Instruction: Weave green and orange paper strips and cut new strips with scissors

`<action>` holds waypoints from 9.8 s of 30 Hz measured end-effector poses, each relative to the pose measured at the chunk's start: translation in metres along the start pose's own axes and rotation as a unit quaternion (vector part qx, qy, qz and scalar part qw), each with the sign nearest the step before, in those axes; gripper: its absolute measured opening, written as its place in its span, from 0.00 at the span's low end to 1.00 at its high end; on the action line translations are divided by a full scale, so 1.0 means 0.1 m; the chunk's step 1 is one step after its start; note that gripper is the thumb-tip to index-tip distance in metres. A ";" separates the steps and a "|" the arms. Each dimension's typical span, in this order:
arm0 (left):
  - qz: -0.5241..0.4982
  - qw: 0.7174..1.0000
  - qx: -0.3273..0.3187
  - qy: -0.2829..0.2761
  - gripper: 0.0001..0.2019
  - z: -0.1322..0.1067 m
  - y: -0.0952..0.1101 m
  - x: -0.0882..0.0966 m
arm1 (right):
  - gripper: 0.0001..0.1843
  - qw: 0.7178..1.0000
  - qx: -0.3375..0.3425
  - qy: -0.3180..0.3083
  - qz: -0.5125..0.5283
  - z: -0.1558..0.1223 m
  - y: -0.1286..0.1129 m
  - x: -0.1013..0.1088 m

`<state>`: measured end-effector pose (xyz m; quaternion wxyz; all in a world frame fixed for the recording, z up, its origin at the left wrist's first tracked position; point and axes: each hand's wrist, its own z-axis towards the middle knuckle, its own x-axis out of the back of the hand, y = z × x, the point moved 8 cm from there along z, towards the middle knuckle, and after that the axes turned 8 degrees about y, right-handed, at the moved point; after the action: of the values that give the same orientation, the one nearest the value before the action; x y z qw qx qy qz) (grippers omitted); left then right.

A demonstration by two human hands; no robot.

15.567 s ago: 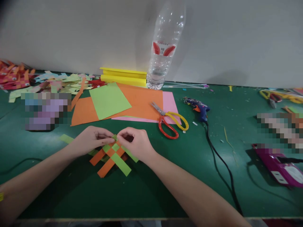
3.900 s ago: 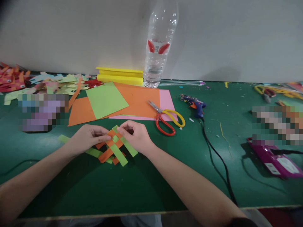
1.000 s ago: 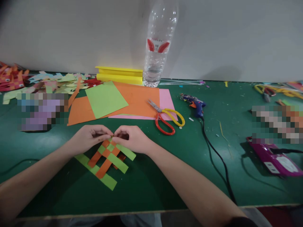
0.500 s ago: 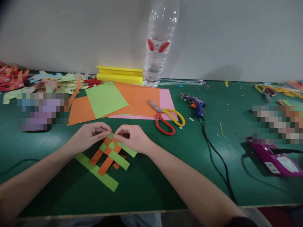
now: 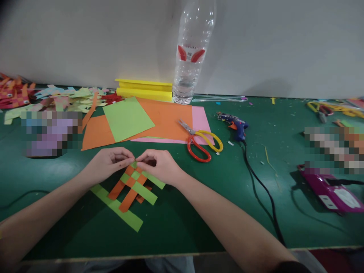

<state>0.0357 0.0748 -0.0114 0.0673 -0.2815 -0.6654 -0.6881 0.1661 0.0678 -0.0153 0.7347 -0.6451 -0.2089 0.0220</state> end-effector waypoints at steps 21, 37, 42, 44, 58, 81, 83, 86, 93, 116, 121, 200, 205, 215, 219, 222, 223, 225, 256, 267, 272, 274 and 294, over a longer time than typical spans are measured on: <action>0.018 0.998 0.028 -0.049 0.09 -0.04 0.01 -0.08 | 0.09 0.998 0.002 0.047 0.034 -0.01 -0.02 0.07; 0.017 0.997 0.035 -0.067 0.09 -0.05 -0.05 -0.12 | 0.06 0.998 0.013 0.053 0.023 -0.01 -0.04 0.07; -0.042 0.993 0.080 -0.079 0.06 -0.06 -0.10 -0.14 | 0.05 0.997 0.015 0.066 0.031 -0.01 -0.04 0.10; -0.048 0.991 0.091 -0.081 0.05 -0.07 -0.10 -0.13 | 0.05 0.997 0.014 0.070 0.033 -0.01 -0.05 0.11; -0.087 0.985 0.103 -0.110 0.07 -0.07 -0.12 -0.17 | 0.06 0.993 0.009 0.098 0.058 0.03 0.02 0.18; -0.068 0.993 0.084 -0.049 0.12 -0.03 -0.08 -0.02 | 0.09 0.960 -0.052 0.209 0.179 0.09 0.18 0.43; -0.069 0.994 0.072 -0.050 0.11 -0.03 -0.04 -0.02 | 0.10 0.961 -0.053 0.209 0.172 0.09 0.18 0.43; -0.059 0.996 0.051 -0.047 0.11 -0.04 0.02 -0.01 | 0.10 0.964 -0.049 0.203 0.162 0.09 0.17 0.42; -0.051 0.997 0.034 -0.046 0.12 -0.06 0.09 0.00 | 0.09 0.964 -0.048 0.197 0.173 0.10 0.18 0.41; -0.063 0.988 0.109 -0.086 0.12 -0.09 -0.02 -0.11 | 0.10 0.962 0.002 0.264 0.065 0.04 0.08 0.54; -0.042 0.989 0.103 -0.099 0.12 -0.10 0.01 -0.13 | 0.10 0.968 0.022 0.250 0.011 0.05 0.07 0.53; -0.022 0.999 -0.027 -0.018 0.15 -0.03 0.07 -0.05 | 0.11 0.999 -0.026 -0.026 0.006 0.03 -0.02 0.05; -0.021 0.999 -0.037 -0.031 0.15 -0.04 0.09 -0.07 | 0.11 0.999 -0.031 -0.019 0.002 0.02 -0.02 0.05; -0.033 0.999 -0.017 -0.017 0.14 -0.03 0.05 -0.06 | 0.12 0.999 -0.034 -0.013 -0.010 0.02 0.02 0.05; -0.049 0.999 0.008 -0.007 0.13 -0.02 0.01 -0.05 | 0.11 0.999 -0.032 -0.015 -0.002 0.01 0.00 0.04; -0.063 0.998 0.019 -0.005 0.11 -0.03 0.00 -0.05 | 0.10 0.999 -0.031 -0.011 -0.002 0.02 -0.02 0.05; -0.064 0.998 0.023 -0.006 0.11 -0.03 -0.01 -0.05 | 0.10 1.000 -0.030 -0.009 -0.003 0.02 -0.02 0.05; -0.057 0.998 0.026 -0.005 0.10 -0.03 -0.02 -0.05 | 0.10 1.000 -0.027 -0.008 -0.002 0.02 -0.02 0.05; 0.014 1.000 0.013 -0.010 0.14 -0.05 0.05 -0.08 | 0.09 0.997 -0.031 0.056 0.041 0.05 0.02 0.15; -0.023 0.998 0.050 -0.034 0.09 -0.06 0.02 -0.10 | 0.09 0.997 -0.030 0.066 0.032 0.05 0.03 0.15; -0.048 0.994 0.079 -0.053 0.09 -0.05 -0.02 -0.11 | 0.09 0.995 -0.038 0.078 0.050 0.06 0.03 0.19; -0.049 0.994 0.086 -0.056 0.08 -0.04 -0.05 -0.11 | 0.09 0.994 -0.043 0.079 0.055 0.07 0.04 0.19; -0.107 0.993 0.051 0.019 0.09 0.03 -0.16 0.05 | 0.11 0.962 0.130 0.209 -0.114 0.01 -0.27 0.55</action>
<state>0.0251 0.0812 -0.0229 0.0205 -0.1921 -0.7245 -0.6617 0.2092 0.0805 0.0254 0.8371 -0.5060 -0.1182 -0.1708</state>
